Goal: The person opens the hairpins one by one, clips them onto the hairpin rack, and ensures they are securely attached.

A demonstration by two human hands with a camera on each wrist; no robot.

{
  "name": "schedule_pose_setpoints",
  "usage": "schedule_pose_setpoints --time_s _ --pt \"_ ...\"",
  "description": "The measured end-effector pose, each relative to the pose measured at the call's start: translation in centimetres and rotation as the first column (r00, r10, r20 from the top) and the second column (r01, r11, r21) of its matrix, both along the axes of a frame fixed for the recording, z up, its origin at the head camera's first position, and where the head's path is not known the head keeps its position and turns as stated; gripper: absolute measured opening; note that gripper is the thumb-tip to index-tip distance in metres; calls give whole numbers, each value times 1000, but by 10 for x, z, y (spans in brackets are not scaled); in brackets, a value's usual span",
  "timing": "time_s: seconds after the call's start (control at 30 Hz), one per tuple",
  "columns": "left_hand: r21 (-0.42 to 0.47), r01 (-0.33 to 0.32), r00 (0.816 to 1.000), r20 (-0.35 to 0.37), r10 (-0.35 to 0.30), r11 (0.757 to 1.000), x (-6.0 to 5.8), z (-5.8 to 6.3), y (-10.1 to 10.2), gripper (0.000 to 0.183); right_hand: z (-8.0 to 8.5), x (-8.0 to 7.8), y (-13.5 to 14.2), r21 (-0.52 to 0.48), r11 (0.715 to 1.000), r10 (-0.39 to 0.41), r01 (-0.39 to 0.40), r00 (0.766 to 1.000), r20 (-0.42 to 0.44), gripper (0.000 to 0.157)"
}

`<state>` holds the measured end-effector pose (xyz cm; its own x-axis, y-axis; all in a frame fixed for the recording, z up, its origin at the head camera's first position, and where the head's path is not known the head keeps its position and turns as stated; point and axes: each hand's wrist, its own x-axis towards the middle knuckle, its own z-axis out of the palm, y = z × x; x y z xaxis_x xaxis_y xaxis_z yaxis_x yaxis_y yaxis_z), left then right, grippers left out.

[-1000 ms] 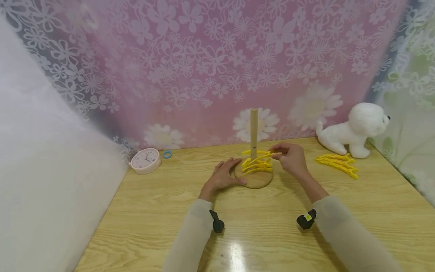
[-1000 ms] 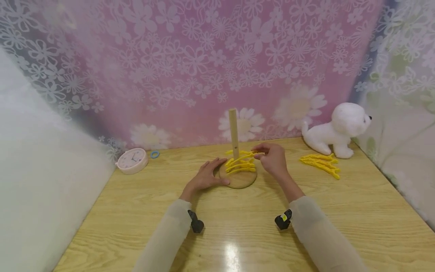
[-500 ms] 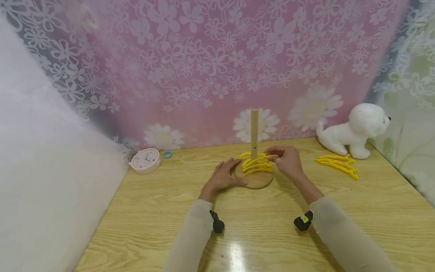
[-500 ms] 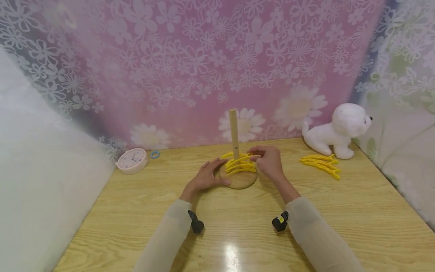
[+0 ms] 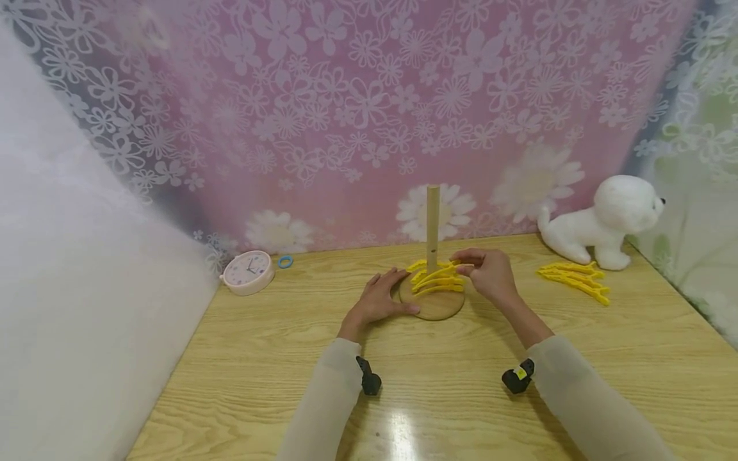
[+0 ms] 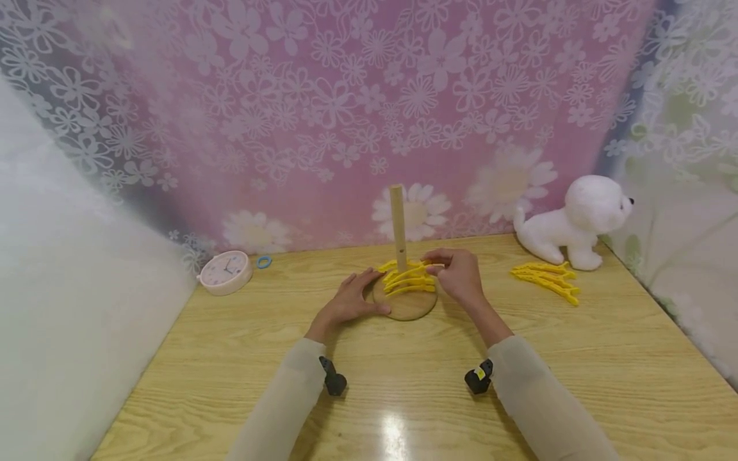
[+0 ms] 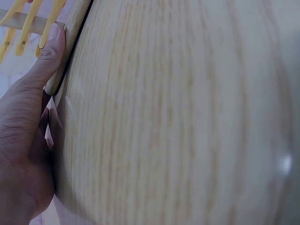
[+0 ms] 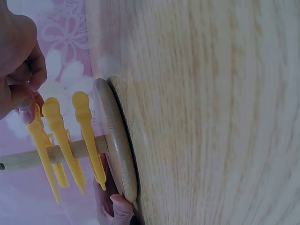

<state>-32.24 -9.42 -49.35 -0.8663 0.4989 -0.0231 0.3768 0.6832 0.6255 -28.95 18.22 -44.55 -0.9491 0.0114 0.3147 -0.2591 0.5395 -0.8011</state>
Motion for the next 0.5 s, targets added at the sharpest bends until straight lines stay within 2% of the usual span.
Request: schedule_pose_setpoints --time_s 0.27,0.5 --pt "-14 -11 1000 4 12 1000 1 1 1 98 2 2 1 -27 999 42 -40 998 46 18" --pt "1 -12 1000 12 12 1000 1 1 0 98 2 5 4 -19 998 53 -52 997 50 20"
